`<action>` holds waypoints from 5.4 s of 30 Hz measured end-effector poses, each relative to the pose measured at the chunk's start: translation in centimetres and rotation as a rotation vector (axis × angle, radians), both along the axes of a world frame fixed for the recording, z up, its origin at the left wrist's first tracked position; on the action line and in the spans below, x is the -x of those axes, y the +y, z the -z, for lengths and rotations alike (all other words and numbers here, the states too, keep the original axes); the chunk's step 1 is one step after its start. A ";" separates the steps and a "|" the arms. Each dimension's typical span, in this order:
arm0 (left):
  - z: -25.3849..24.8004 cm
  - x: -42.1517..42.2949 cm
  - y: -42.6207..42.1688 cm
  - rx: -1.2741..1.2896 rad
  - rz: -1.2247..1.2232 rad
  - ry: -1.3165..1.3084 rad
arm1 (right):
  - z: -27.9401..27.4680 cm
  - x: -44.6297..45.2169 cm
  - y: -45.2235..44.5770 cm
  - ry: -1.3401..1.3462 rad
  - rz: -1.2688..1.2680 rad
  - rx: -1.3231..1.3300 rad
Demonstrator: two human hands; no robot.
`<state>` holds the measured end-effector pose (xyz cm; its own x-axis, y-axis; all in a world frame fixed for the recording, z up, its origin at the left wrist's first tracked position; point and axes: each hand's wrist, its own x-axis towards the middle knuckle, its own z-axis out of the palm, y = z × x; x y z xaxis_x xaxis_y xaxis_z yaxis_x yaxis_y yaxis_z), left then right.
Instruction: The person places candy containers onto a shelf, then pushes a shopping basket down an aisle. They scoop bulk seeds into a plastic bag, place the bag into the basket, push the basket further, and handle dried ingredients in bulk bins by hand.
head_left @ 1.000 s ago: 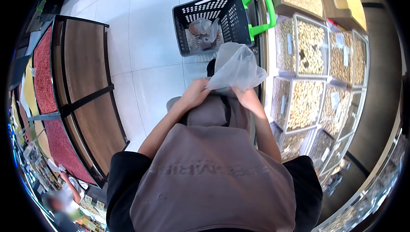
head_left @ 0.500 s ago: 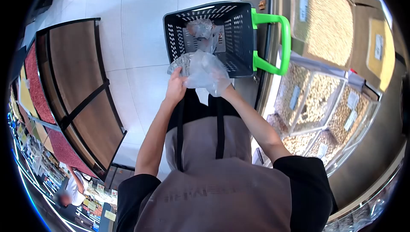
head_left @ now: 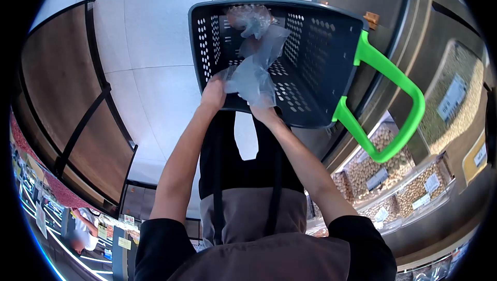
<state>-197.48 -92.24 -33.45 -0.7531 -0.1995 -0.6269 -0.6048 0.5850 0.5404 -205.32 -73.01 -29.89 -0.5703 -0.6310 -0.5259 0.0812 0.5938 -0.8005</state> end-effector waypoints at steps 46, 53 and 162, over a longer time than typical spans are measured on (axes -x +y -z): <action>-19.9 5.8 9.9 -0.350 0.526 0.041 | -21.6 -17.5 15.8 0.121 0.590 -0.581; -9.7 -6.1 -8.4 0.110 1.042 -0.364 | -22.5 -31.8 16.9 -0.078 1.260 -0.550; -33.9 -28.3 5.6 -0.125 0.788 0.149 | -34.0 -36.6 8.7 0.488 -0.060 -0.341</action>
